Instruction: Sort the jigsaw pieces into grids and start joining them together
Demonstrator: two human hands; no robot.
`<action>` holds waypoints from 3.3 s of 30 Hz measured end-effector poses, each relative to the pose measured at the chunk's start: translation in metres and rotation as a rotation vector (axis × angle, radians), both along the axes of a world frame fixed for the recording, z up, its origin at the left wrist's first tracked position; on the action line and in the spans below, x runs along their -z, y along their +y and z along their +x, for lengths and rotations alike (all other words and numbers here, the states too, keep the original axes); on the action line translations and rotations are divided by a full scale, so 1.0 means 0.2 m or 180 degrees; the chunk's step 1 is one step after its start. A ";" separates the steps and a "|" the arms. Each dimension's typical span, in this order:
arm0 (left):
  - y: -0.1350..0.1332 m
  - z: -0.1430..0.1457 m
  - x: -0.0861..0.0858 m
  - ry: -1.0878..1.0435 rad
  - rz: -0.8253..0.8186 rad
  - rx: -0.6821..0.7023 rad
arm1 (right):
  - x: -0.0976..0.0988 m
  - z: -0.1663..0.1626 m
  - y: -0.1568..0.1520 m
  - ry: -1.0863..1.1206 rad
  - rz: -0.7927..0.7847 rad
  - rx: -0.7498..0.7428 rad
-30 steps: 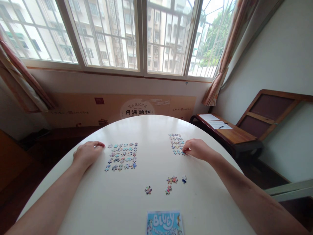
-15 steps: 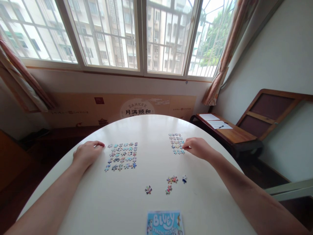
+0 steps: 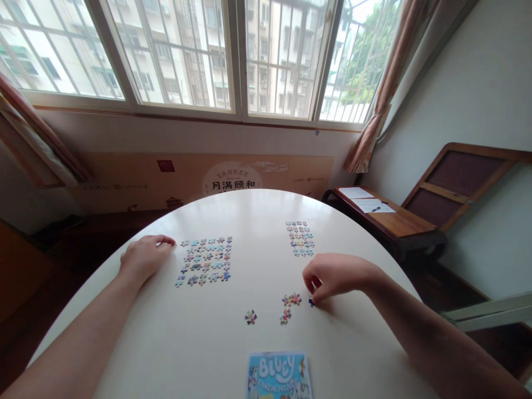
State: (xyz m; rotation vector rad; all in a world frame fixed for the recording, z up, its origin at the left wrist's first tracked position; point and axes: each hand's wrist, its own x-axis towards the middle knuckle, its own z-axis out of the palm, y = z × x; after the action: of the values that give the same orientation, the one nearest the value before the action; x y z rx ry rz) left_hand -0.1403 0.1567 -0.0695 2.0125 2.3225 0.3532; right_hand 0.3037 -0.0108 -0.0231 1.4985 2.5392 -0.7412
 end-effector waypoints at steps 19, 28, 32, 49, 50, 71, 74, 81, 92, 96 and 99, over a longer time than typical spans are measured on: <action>0.03 -0.03 0.03 0.0011 0.0068 0.0056 | 0.07 0.31 0.20 -0.0031 0.0912 0.0905; 0.03 -0.03 0.03 0.0017 0.0035 0.0053 | 0.13 0.31 0.23 -0.0099 0.1275 0.0970; 0.02 -0.03 0.03 0.0015 0.0051 0.0041 | 0.15 0.32 0.25 -0.0094 0.1294 0.0970; 0.03 -0.04 0.03 -0.0006 0.0114 0.0067 | 0.15 0.32 0.24 -0.0012 0.1489 0.0974; 0.03 -0.04 0.03 -0.0010 0.0114 0.0063 | 0.14 0.31 0.24 0.0002 0.1539 0.0959; 0.02 -0.02 0.02 0.0008 0.0096 0.0019 | 0.01 -0.06 0.00 0.0124 0.0478 -0.0287; 0.01 -0.01 0.02 -0.0010 0.0095 0.0007 | 0.00 -0.01 0.02 -0.0016 0.0564 -0.0017; 0.01 -0.01 0.01 -0.0033 0.0057 0.0028 | 0.02 0.06 0.09 0.0051 0.0871 0.0302; 0.01 -0.01 0.01 0.0003 0.0069 0.0061 | 0.07 0.08 0.13 0.0305 0.1132 0.0174; 0.01 -0.01 0.01 -0.0009 0.0040 0.0059 | 0.09 0.08 0.14 0.0364 0.1183 0.0194; 0.01 -0.01 0.01 -0.0021 0.0079 0.0055 | 0.10 0.09 0.15 0.0433 0.1183 0.0213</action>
State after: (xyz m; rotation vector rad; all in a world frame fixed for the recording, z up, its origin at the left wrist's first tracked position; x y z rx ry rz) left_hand -0.1426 0.1583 -0.0722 2.0381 2.3068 0.3889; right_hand 0.3215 0.0202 -0.0429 1.6961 2.8644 -0.4031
